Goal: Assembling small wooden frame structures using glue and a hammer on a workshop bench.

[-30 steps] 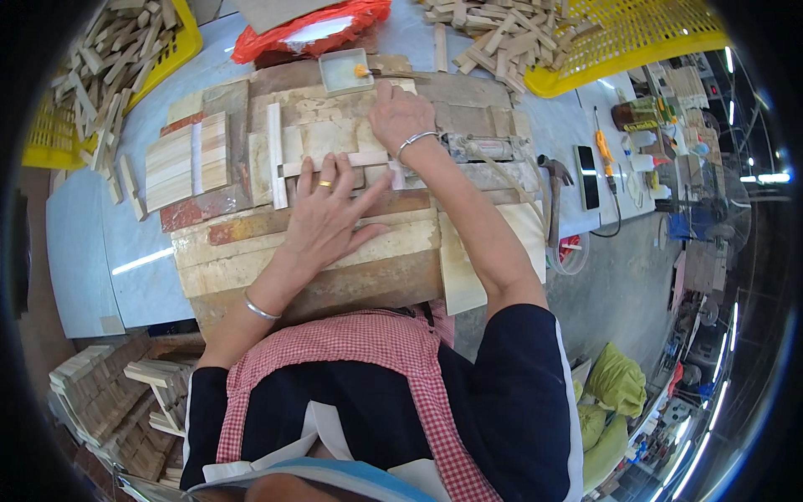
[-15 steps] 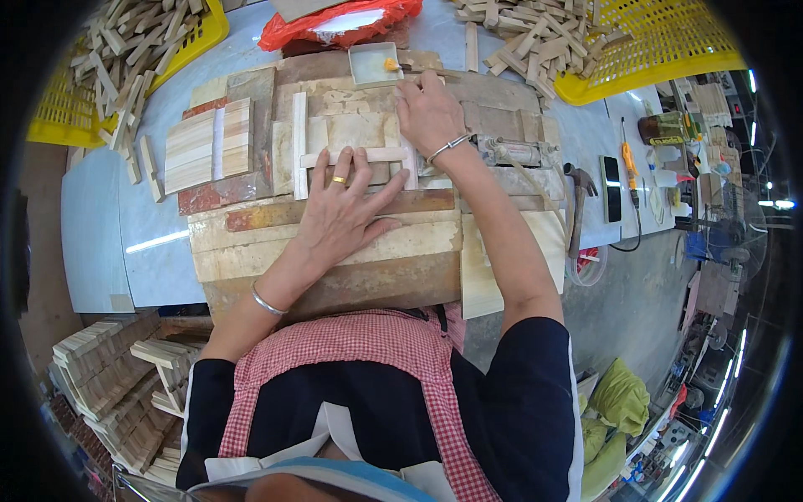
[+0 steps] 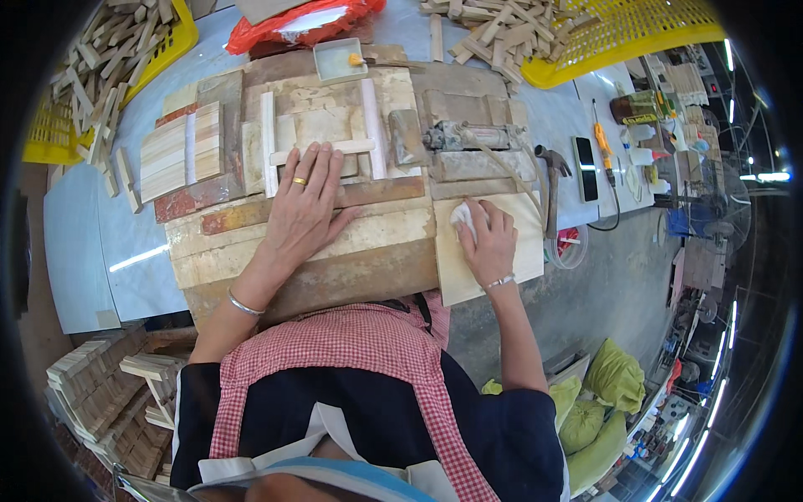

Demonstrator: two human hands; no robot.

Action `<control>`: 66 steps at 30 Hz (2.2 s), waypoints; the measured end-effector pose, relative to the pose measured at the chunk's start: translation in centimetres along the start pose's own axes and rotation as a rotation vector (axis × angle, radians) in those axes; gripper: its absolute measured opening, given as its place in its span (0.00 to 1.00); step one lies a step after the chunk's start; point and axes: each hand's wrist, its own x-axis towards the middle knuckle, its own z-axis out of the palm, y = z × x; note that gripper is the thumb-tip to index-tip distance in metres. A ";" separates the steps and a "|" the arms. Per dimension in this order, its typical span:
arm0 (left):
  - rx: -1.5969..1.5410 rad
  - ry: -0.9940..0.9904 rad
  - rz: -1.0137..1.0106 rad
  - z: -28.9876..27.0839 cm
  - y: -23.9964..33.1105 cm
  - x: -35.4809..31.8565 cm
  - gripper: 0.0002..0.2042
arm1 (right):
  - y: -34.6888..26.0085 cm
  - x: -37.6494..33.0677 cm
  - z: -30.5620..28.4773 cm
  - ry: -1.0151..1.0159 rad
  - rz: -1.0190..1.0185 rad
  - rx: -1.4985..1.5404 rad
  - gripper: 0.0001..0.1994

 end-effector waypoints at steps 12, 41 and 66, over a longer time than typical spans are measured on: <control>-0.007 0.033 -0.010 0.1 0.4 -0.2 0.37 | -7.8 13.8 2.1 0.157 -0.299 0.383 0.09; -0.119 0.236 0.015 -0.2 -0.7 0.3 0.21 | -7.3 15.8 -2.6 -0.199 -0.152 0.903 0.09; -1.578 -0.105 -1.032 -3.7 1.1 2.8 0.13 | 1.9 -1.1 0.6 0.030 0.086 0.149 0.18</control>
